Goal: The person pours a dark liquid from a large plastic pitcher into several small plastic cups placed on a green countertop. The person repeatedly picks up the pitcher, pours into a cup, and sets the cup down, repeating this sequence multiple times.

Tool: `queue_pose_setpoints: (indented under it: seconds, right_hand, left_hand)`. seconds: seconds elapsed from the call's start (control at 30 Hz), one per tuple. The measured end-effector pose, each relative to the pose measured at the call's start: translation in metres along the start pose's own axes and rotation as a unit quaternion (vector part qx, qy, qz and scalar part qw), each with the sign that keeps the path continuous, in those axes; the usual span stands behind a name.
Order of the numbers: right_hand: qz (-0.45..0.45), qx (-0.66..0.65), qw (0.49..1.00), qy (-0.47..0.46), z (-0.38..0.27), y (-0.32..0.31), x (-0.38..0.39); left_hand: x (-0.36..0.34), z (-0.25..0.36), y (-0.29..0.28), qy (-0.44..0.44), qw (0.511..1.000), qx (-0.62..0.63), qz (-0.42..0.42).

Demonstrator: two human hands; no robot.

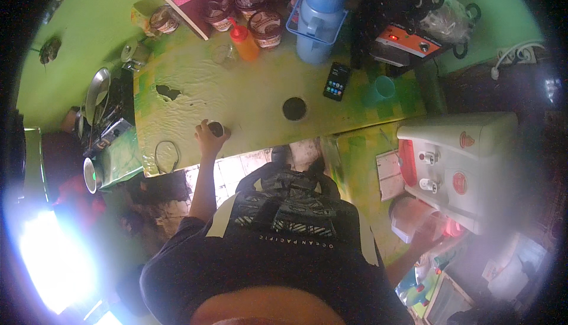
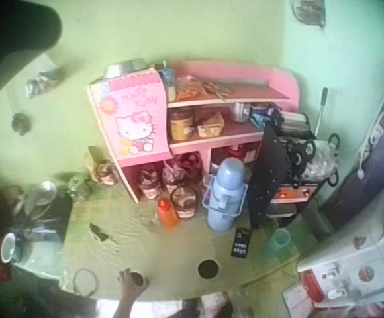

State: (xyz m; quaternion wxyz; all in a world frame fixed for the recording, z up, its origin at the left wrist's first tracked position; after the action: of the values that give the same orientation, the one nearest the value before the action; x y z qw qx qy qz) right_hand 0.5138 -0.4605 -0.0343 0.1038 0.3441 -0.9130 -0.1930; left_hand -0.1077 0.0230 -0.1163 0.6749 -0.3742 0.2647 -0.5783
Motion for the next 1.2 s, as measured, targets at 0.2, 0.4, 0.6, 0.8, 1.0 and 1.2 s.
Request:
queue_pose_setpoints:
  seconds: [0.2, 0.4, 0.6, 0.8, 1.0, 1.2]
  right_hand:
    - [0.223, 0.218, 0.950, -0.005, 0.063, -0.026, 0.002]
    - [0.147, 0.565, 0.811, 0.034, 0.121, 0.027, -0.030]
    - [0.219, 0.567, 0.791, -0.068, 0.168, 0.052, -0.043]
    - [0.288, 0.560, 0.769, -0.109, 0.184, 0.065, -0.038]
    - [0.236, 0.707, 0.667, -0.004, 0.185, 0.057, -0.031]
    - [0.234, 0.689, 0.666, 0.168, 0.231, 0.018, -0.018]
  left_hand:
    - [0.013, 0.007, 0.003, 0.005, 1.000, 0.008, -0.015]
    - [0.015, 0.007, 0.005, 0.016, 1.000, -0.002, -0.013]
    - [0.022, 0.015, 0.006, 0.028, 1.000, -0.008, -0.008]
    - [0.039, 0.033, 0.007, 0.035, 0.998, 0.016, -0.039]
    - [0.052, 0.062, 0.003, 0.071, 0.995, 0.061, -0.015]
    - [0.067, 0.094, -0.008, 0.098, 0.990, 0.095, -0.040]
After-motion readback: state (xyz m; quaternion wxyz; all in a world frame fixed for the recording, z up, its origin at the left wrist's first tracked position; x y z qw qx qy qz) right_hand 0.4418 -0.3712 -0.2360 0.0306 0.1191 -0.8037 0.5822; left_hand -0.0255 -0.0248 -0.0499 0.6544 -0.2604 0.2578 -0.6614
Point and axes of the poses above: each hand's wrist, its own x-axis away from the middle knuckle, its own y-axis out of the palm, z = x × y, the point moved 4 cm from there along -x, towards the middle knuckle, and after that the axes turned 14 degrees about x, right-handed, at the moved point
